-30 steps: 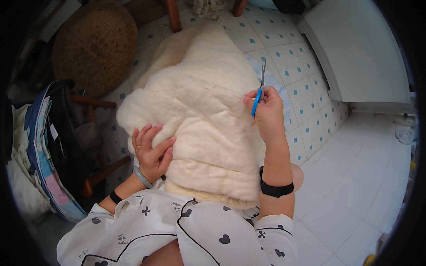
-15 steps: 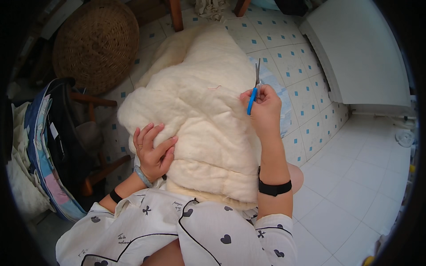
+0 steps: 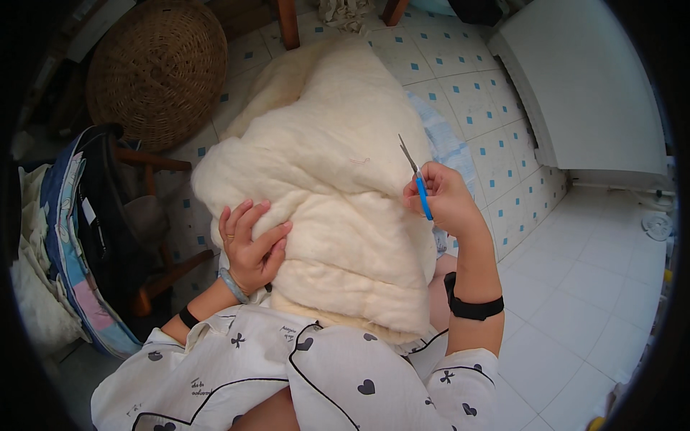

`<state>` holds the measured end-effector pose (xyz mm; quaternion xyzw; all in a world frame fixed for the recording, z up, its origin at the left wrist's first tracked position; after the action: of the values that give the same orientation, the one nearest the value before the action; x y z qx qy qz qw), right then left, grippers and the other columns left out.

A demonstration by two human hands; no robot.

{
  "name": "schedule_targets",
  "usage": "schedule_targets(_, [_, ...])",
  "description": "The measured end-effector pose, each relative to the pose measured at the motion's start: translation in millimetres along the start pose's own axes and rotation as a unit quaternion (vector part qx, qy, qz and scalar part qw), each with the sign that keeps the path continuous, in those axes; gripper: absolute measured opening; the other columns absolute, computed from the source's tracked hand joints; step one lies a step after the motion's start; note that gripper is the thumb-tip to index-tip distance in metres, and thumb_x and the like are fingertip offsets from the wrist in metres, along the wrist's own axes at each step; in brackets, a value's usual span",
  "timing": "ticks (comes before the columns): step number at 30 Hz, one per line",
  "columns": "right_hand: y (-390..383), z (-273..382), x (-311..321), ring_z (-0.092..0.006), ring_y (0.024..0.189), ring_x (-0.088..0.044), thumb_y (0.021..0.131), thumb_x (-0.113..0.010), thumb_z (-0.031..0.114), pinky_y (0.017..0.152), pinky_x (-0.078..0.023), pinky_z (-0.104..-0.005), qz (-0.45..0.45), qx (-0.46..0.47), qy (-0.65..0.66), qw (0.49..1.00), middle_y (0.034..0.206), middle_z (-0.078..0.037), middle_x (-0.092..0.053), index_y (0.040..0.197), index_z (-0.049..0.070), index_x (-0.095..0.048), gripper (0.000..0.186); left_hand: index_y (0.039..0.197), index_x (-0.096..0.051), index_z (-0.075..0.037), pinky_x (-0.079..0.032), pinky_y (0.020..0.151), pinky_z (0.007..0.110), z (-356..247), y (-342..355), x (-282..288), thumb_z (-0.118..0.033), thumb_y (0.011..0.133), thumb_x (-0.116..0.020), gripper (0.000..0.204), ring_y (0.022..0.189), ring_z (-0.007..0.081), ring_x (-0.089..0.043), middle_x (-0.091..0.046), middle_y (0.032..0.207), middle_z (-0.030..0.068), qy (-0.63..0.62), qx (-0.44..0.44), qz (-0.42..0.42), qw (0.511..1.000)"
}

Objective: The person uses scissors and thread to repair a thick white quilt and its patterned cover, cutting loose threads and aligning the fabric edges.

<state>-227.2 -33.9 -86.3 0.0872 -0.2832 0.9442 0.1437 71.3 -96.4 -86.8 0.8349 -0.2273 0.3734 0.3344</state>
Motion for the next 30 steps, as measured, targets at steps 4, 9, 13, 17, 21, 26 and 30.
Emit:
schedule_targets(4, [-12, -10, 23, -0.0059, 0.054, -0.049, 0.069, -0.068, -0.006, 0.044, -0.038, -0.0214, -0.01, 0.016, -0.02, 1.0, 0.074, -0.006, -0.064, 0.077, 0.005, -0.051, 0.021, 0.093, -0.072, -0.021, -0.017, 0.109, 0.043, 1, 1, 1, -0.02, 0.073, -0.066, 0.021, 0.118, 0.0276, -0.045, -0.057, 0.119, 0.0078, 0.013, 0.011, -0.006, 1.0])
schedule_targets(9, [-50, 1, 62, -0.0027, 0.045, -0.034, 0.07, -0.065, -0.006, 0.037, -0.027, -0.0168, -0.1, 0.081, 0.287, 0.949, 0.079, -0.008, -0.058, 0.085, 0.006, -0.048, 0.026, 0.094, -0.072, -0.021, -0.017, 0.109, 0.043, 0, 2, 1, -0.02, 0.072, -0.066, 0.022, 0.118, 0.0277, -0.045, -0.057, 0.119, 0.0079, 0.015, 0.008, -0.005, 1.0])
schedule_targets(13, [-102, -10, 95, -0.0007, 0.047, -0.031, 0.071, -0.065, -0.004, 0.04, -0.025, -0.0143, -0.202, 0.162, 0.366, 0.894, 0.082, -0.008, -0.054, 0.087, 0.008, -0.046, 0.027, 0.094, -0.072, -0.021, -0.017, 0.109, 0.043, -2, 1, 1, -0.018, 0.072, -0.066, 0.023, 0.118, 0.0281, -0.045, -0.057, 0.119, 0.0083, 0.015, 0.013, -0.003, 1.0])
schedule_targets(17, [-170, -31, 124, -0.0009, 0.05, -0.029, 0.075, -0.063, -0.004, 0.041, -0.024, -0.0147, -0.316, 0.145, 0.236, 0.908, 0.083, -0.003, -0.054, 0.089, 0.009, -0.048, 0.025, 0.096, -0.072, -0.02, -0.017, 0.109, 0.045, -3, 0, 0, -0.016, 0.073, -0.065, 0.024, 0.12, 0.0295, -0.044, -0.056, 0.121, 0.0089, 0.028, 0.011, 0.004, 1.0])
schedule_targets(21, [-252, -51, 142, -0.002, 0.06, -0.044, 0.077, -0.063, -0.006, 0.052, -0.034, -0.0143, -0.49, 0.057, -0.057, 0.868, 0.079, -0.003, -0.057, 0.081, 0.006, -0.048, 0.019, 0.099, -0.071, -0.017, -0.017, 0.109, 0.045, -5, -2, -3, -0.015, 0.077, -0.064, 0.024, 0.122, 0.0306, -0.042, -0.054, 0.122, 0.0102, 0.042, -0.008, 0.01, 0.999])
schedule_targets(26, [-344, -86, 126, -0.0058, 0.061, -0.045, 0.077, -0.059, -0.011, 0.053, -0.037, -0.0196, -0.551, -0.028, -0.097, 0.828, 0.074, -0.002, -0.055, 0.081, 0.003, -0.048, 0.018, 0.104, -0.07, -0.016, -0.016, 0.109, 0.047, 0, -8, -2, -0.014, 0.081, -0.059, 0.026, 0.124, 0.0312, -0.04, -0.051, 0.127, 0.0104, 0.07, -0.007, 0.021, 0.997])
schedule_targets(30, [-394, -114, 68, -0.0266, 0.057, -0.05, 0.069, -0.058, -0.011, 0.053, -0.041, -0.0347, -0.49, -0.158, -0.381, 0.768, 0.068, -0.012, -0.055, 0.078, 0.002, -0.049, 0.018, 0.107, -0.068, -0.014, -0.016, 0.108, 0.047, -3, -8, -7, -0.012, 0.084, -0.056, 0.026, 0.124, 0.0309, -0.04, -0.05, 0.128, 0.0099, 0.076, -0.038, 0.031, 0.996])
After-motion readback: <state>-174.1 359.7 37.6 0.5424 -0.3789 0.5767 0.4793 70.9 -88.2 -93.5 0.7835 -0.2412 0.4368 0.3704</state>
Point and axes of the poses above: each hand's wrist, its own y-axis towards the middle knuckle, its own x-axis out of the back of the hand, z = x × y, the point moved 7 cm from there along y, towards the middle knuckle
